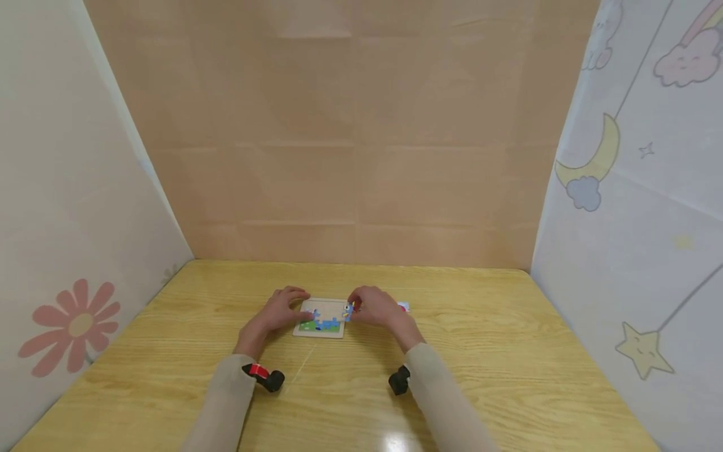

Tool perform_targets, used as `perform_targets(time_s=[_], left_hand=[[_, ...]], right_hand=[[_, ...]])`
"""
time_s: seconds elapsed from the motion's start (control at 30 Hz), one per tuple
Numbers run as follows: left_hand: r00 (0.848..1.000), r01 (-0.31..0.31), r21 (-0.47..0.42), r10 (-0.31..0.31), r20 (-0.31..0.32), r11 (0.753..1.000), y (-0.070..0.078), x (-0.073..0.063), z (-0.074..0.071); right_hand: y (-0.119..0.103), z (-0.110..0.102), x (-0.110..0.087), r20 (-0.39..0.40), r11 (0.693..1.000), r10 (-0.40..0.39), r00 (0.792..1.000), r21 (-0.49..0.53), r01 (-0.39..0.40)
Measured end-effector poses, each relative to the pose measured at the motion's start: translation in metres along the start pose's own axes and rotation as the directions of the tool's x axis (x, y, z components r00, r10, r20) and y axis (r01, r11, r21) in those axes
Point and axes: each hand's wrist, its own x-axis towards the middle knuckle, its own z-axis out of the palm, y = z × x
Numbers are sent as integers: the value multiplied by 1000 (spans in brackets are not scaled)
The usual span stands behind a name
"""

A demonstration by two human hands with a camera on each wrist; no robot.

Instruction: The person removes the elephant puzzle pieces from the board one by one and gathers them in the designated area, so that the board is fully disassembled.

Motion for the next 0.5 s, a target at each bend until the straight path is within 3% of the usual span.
perform_targets(time_s=[0.5], left_hand=[[1000, -2, -5, 3, 9, 1000, -1, -1, 0]], right_hand=[[11, -9, -13, -9, 999, -27, 1000, -35, 27]])
